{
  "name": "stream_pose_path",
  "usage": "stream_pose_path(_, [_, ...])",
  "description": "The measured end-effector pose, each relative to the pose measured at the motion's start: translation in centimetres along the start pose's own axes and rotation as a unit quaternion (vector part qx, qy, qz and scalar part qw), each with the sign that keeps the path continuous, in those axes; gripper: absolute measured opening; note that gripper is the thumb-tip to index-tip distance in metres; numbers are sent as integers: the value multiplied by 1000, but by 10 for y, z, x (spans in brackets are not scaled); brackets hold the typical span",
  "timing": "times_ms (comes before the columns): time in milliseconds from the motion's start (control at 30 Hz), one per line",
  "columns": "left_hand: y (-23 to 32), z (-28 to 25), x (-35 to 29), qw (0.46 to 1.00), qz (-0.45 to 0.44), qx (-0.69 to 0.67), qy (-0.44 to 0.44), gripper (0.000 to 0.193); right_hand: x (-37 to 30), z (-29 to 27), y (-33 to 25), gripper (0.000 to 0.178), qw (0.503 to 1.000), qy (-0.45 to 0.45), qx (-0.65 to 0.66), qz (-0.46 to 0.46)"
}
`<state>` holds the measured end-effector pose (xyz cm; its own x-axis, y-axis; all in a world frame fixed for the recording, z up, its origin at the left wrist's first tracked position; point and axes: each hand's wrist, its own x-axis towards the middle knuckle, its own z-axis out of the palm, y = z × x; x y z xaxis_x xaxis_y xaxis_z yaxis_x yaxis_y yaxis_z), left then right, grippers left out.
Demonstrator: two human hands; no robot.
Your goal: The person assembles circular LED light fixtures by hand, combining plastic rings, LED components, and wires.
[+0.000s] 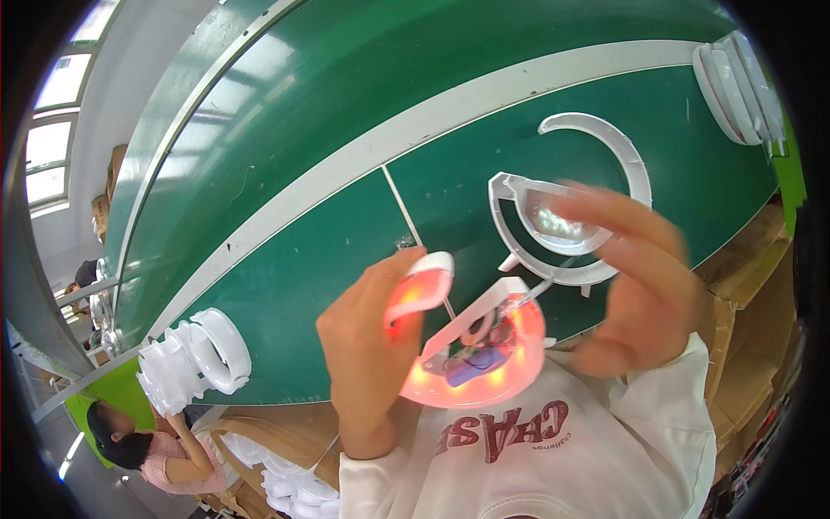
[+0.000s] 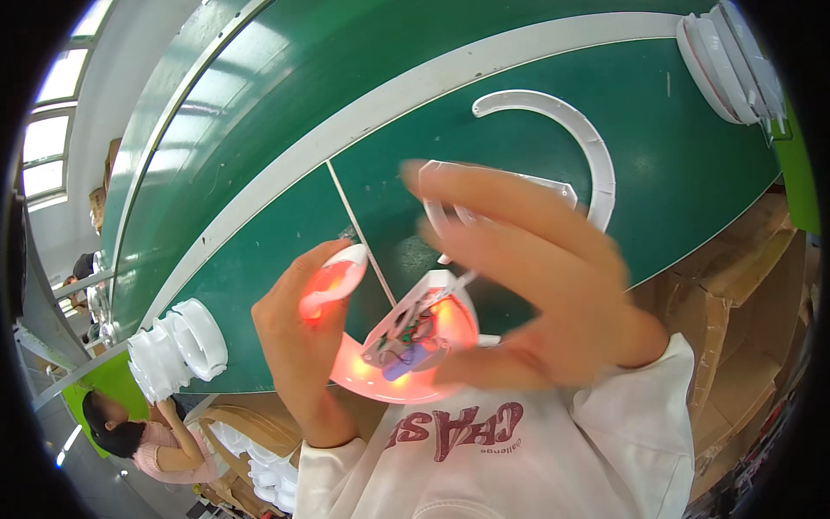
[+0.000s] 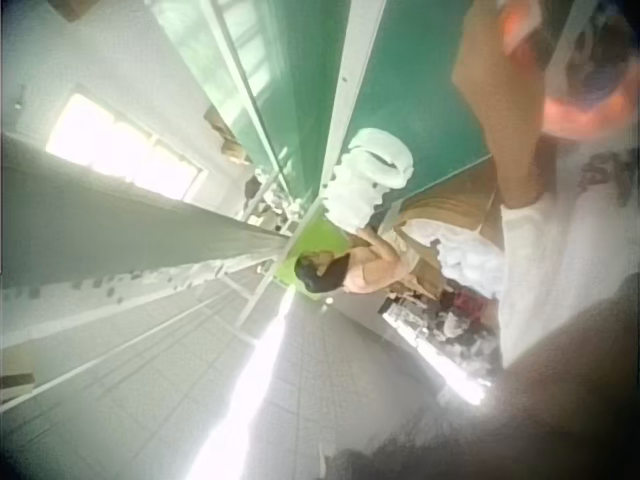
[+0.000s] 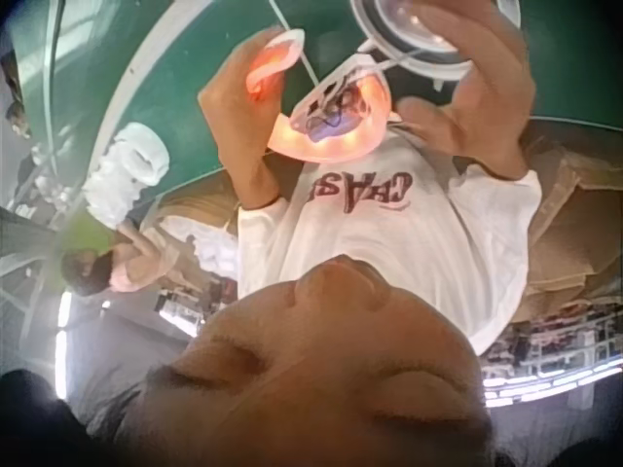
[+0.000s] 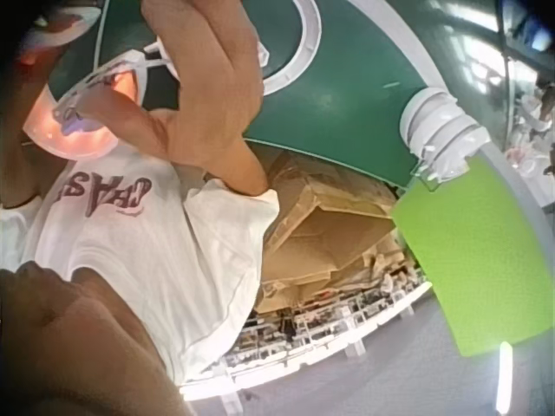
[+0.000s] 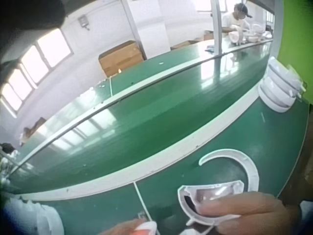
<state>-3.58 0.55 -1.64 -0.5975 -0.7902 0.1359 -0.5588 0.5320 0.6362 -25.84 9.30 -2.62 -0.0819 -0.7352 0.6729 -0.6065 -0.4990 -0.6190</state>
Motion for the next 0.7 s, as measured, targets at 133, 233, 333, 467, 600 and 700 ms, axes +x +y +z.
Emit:
stream_pose_path(133, [-9, -2, -4, 997, -64, -41, -11, 25, -48, -48, -29, 67, 984, -154, 79, 34])
stream_pose_path(233, [-8, 1, -3, 988, -117, -99, -8, 22, -73, -18, -39, 75, 912, -306, 41, 272])
stream_pose_path(333, [-1, 3, -2, 985, -129, -111, -29, 22, -74, 11, -49, 81, 922, -144, 186, 309])
stream_pose_path(467, [2, 4, -1, 988, -130, -75, -31, 22, -66, 21, -54, 79, 831, -131, 307, 444])
stream_pose_path(600, [15, 4, 2, 995, -87, 36, -41, 20, -79, 29, -46, 67, 818, -88, 345, 452])
stream_pose_path(700, [21, 7, 4, 993, -79, 69, -53, 18, -89, 35, -40, 63, 828, -65, 342, 440])
